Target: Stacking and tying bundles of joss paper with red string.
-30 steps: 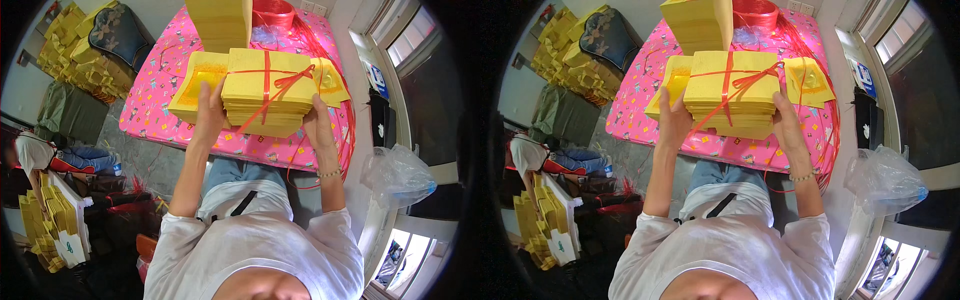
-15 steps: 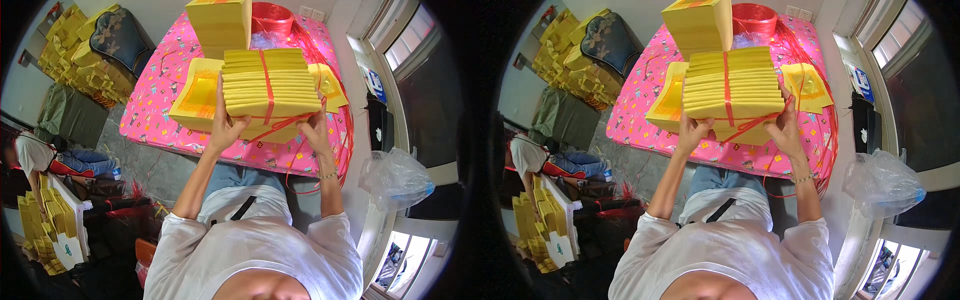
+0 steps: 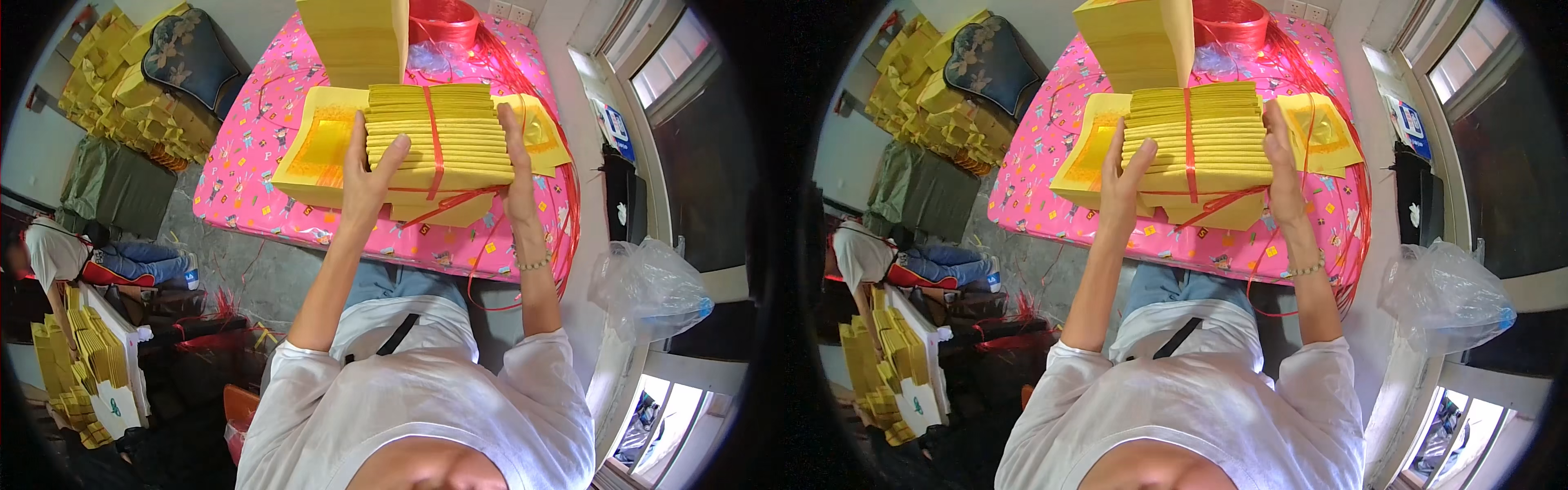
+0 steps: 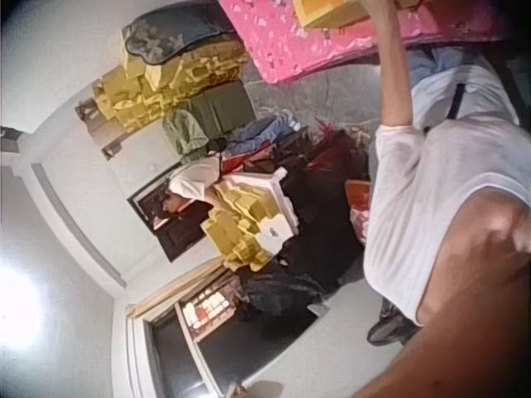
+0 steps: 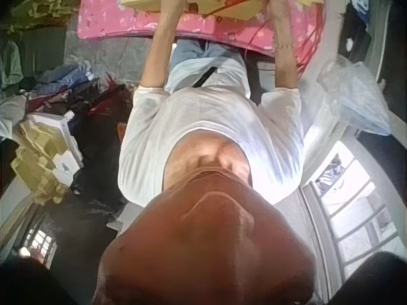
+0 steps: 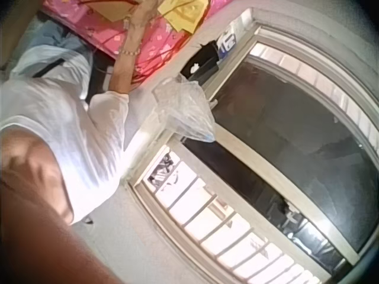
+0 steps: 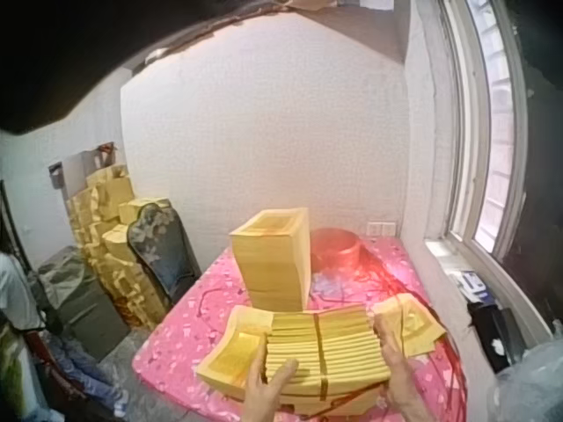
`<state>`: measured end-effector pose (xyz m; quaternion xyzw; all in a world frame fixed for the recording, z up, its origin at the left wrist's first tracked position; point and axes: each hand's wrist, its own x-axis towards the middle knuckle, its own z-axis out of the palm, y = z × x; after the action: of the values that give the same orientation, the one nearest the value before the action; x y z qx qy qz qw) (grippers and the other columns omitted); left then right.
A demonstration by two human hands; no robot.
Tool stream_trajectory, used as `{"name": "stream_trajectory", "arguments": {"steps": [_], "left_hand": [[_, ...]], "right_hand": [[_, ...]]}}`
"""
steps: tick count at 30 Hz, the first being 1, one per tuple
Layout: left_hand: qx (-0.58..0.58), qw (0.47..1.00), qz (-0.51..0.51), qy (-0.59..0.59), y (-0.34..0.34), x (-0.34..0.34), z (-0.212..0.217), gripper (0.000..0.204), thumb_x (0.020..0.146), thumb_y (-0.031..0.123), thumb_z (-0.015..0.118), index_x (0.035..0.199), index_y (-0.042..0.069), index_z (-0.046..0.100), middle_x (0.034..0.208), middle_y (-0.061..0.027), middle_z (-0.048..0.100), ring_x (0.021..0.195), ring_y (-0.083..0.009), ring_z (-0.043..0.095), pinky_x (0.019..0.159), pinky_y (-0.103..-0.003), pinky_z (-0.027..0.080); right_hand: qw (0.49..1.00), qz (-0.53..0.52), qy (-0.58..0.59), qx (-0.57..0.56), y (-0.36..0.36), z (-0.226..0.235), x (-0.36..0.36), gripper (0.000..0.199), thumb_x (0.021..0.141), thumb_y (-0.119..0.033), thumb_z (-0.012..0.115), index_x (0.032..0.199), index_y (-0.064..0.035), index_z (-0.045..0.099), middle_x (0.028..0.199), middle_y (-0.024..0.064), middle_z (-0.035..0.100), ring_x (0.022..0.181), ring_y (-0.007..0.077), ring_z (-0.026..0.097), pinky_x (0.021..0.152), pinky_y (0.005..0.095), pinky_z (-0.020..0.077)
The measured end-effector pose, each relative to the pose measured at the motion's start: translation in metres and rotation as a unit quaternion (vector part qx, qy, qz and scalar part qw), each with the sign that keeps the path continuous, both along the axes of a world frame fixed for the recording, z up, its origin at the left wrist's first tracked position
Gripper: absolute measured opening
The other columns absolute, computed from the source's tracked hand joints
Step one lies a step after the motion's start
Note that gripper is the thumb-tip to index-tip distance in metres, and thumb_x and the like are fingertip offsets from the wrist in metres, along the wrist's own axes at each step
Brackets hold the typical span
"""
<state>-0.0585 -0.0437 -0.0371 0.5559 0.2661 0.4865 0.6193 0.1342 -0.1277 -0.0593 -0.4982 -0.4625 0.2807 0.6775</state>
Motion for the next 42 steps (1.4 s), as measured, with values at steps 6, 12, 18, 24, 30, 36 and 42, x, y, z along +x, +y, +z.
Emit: {"name": "stream_trajectory", "arguments": {"steps": [6, 12, 18, 24, 30, 36, 42], "left_hand": [[-0.009, 1.0, -0.012, 0.026, -0.004, -0.001, -0.004, 0.074, 0.093, 0.021, 0.057, 0.145, -0.007, 0.013, 0.125, -0.0154, 0.052, 0.109, -0.0172, 0.053, 0.093, -0.027, 0.043], [0.026, 0.996, -0.014, 0.085, 0.004, -0.01, -0.01, 0.071, 0.093, 0.021, 0.056, 0.145, -0.007, 0.016, 0.125, -0.0147, 0.052, 0.107, -0.0153, 0.053, 0.094, -0.026, 0.042], [-0.051, 0.994, 0.096, -0.003, 0.009, -0.006, -0.014, 0.065, 0.09, 0.018, 0.06, 0.141, -0.008, 0.028, 0.123, -0.016, 0.055, 0.111, -0.0164, 0.054, 0.095, -0.027, 0.042], [0.016, 0.983, 0.152, 0.103, 0.016, -0.011, -0.004, 0.045, 0.086, 0.026, 0.067, 0.114, -0.009, 0.06, 0.097, -0.0158, 0.069, 0.087, -0.0161, 0.066, 0.081, -0.028, 0.05], [0.068, 0.935, 0.191, 0.29, 0.023, -0.013, 0.018, 0.041, 0.077, 0.035, 0.072, 0.094, -0.003, 0.071, 0.078, -0.0155, 0.071, 0.069, -0.0181, 0.069, 0.067, -0.027, 0.052], [0.081, 0.926, 0.228, 0.29, 0.023, -0.012, 0.019, 0.035, 0.079, 0.031, 0.074, 0.092, -0.002, 0.072, 0.075, -0.0089, 0.071, 0.065, -0.0093, 0.064, 0.063, -0.023, 0.05], [0.108, 0.912, 0.245, 0.312, 0.021, -0.011, 0.02, 0.033, 0.079, 0.031, 0.074, 0.09, 0.0, 0.073, 0.073, -0.0078, 0.071, 0.063, -0.0087, 0.063, 0.061, -0.024, 0.049]], "right_hand": [[0.99, 0.082, 0.115, -0.021, -0.007, 0.007, -0.011, 0.071, 0.094, -0.039, 0.039, 0.149, -0.0049, 0.01, 0.155, 0.0116, 0.012, 0.143, 0.0214, 0.01, 0.115, 0.0344, 0.0077], [0.996, 0.067, -0.019, -0.054, -0.01, 0.013, -0.009, 0.074, 0.09, -0.032, 0.041, 0.149, -0.0041, 0.007, 0.155, 0.0141, 0.009, 0.143, 0.0217, 0.008, 0.115, 0.0343, 0.0067], [0.999, -0.002, -0.016, 0.03, -0.004, 0.009, -0.019, 0.07, 0.09, -0.027, 0.043, 0.147, 0.0031, 0.016, 0.15, 0.0173, 0.024, 0.139, 0.0246, 0.022, 0.113, 0.0357, 0.0156], [0.983, -0.086, -0.155, 0.042, -0.012, 0.003, -0.025, 0.062, 0.09, -0.023, 0.045, 0.142, 0.006, 0.027, 0.145, 0.0204, 0.032, 0.135, 0.0268, 0.03, 0.111, 0.0368, 0.0209], [0.981, -0.101, -0.154, 0.059, -0.011, 0.0, -0.03, 0.063, 0.089, -0.022, 0.046, 0.143, 0.0062, 0.026, 0.144, 0.021, 0.034, 0.135, 0.028, 0.032, 0.111, 0.0375, 0.0229], [0.982, -0.102, -0.149, 0.053, -0.009, 0.004, -0.033, 0.065, 0.09, -0.022, 0.047, 0.143, 0.007, 0.024, 0.144, 0.0214, 0.034, 0.134, 0.0274, 0.034, 0.11, 0.0362, 0.0251], [0.989, -0.083, -0.109, 0.059, -0.009, 0.006, -0.036, 0.065, 0.088, -0.016, 0.048, 0.144, 0.007, 0.022, 0.145, 0.0215, 0.033, 0.133, 0.0256, 0.034, 0.109, 0.0345, 0.0277]]}}
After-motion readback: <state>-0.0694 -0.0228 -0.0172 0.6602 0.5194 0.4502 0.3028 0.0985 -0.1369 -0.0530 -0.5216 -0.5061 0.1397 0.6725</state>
